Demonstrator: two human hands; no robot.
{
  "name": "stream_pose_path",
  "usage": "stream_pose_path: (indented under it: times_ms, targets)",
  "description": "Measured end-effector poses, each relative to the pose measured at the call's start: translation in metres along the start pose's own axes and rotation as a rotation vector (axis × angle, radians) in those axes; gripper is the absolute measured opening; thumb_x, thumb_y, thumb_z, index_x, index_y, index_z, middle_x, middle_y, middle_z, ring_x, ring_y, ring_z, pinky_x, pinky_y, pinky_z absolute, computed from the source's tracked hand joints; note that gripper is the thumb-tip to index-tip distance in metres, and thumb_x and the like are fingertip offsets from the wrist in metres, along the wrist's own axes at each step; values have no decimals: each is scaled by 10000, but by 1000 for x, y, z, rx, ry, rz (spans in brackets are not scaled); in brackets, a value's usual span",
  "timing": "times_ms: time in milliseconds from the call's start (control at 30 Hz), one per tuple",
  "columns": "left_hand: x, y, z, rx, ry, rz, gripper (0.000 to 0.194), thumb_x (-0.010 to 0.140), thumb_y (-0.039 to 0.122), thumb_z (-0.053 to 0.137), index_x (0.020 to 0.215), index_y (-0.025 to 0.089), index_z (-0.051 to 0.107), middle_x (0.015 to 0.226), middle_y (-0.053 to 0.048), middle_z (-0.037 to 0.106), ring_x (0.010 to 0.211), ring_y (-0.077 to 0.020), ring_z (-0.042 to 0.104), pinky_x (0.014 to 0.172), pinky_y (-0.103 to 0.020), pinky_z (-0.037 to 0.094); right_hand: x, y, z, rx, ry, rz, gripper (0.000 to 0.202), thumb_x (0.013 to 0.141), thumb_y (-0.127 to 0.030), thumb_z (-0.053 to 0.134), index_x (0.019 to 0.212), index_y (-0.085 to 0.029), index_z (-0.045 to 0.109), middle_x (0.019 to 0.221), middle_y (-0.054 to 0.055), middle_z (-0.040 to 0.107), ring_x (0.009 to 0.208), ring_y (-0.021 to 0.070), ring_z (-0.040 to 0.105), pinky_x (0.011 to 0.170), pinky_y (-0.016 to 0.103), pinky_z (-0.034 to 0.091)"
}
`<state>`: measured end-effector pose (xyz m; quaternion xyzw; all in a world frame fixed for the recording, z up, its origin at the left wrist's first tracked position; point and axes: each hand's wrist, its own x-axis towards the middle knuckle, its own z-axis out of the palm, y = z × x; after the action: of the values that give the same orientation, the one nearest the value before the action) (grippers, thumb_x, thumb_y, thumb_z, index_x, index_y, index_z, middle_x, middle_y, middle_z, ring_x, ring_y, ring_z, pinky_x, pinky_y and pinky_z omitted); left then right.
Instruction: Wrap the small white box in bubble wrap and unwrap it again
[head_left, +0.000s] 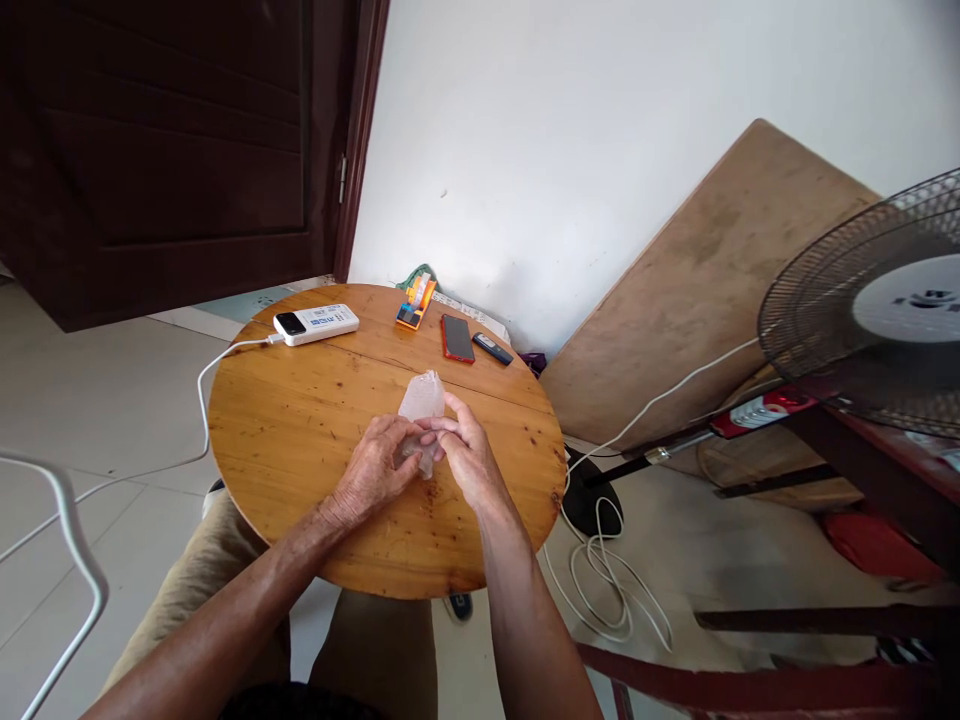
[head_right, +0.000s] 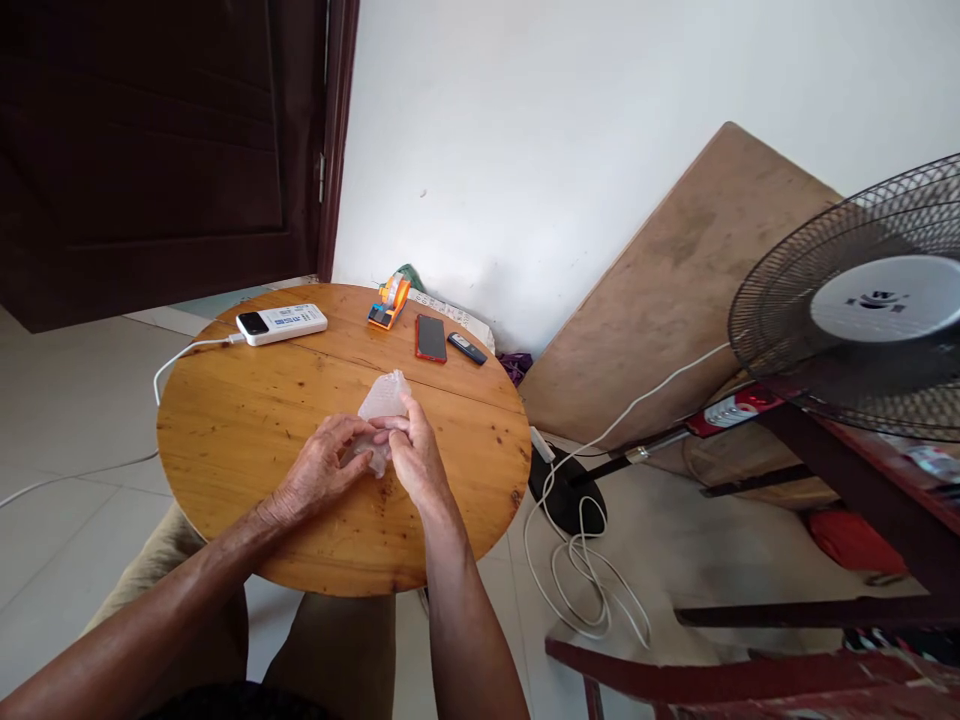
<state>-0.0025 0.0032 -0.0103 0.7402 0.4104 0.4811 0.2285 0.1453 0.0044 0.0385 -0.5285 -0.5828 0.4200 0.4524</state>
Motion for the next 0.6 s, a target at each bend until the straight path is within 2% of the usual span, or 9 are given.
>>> stream_pose_path:
  times_ms: [100, 200, 267, 400, 500, 600]
  targets:
    - [-1, -2, 1, 16, -6, -19, 327, 759, 87, 581, 1057, 214, 621, 1028, -43, 665, 979, -211, 590, 885, -381, 500, -1, -4, -3, -18, 23, -52, 468, 824, -218, 463, 1287, -236, 532, 989, 58, 731, 765, 162, 668, 576, 255, 508]
    - [-2, -2, 3, 36, 13, -50, 295, 765, 116, 589, 1049, 194, 609, 1012, -56, 649, 954, -212, 588, 857, -369, 514, -13, -3, -10, -109, 162, -108, 283, 859, -285, 509, 1108, -211, 622, 985, 63, 721, 794, 173, 661, 654, 280, 519]
    - [-2, -1, 4, 52, 18, -51, 271, 772, 130, 590, 1036, 190, 609, 1003, -62, 645, 955, -215, 587, 860, -373, 517, -22, 2, -14, -226, 202, -126, 196, 873, -297, 525, 983, -206, 660, 930, 55, 717, 796, 180, 654, 701, 296, 518]
    - [-2, -1, 4, 66, 33, -42, 285, 767, 130, 583, 1043, 194, 612, 1003, -64, 648, 953, -217, 588, 855, -375, 524, -31, 15, -10, -422, 141, -243, 213, 896, -231, 495, 953, -233, 700, 979, 63, 703, 920, 208, 642, 826, 338, 519]
    - [-3, -1, 3, 54, 46, -25, 270, 768, 130, 574, 1029, 192, 609, 994, -65, 649, 932, -213, 593, 826, -358, 531, -30, 21, 0, -488, 159, -346, 261, 898, -185, 477, 965, -248, 721, 1029, 76, 692, 996, 222, 626, 924, 378, 502]
    - [-4, 1, 2, 67, 34, 19, 220, 789, 124, 559, 991, 192, 609, 975, -66, 651, 925, -213, 585, 831, -352, 527, -31, 25, 6, -535, 183, -405, 294, 907, -170, 462, 989, -252, 732, 1051, 84, 688, 1010, 227, 621, 940, 398, 506]
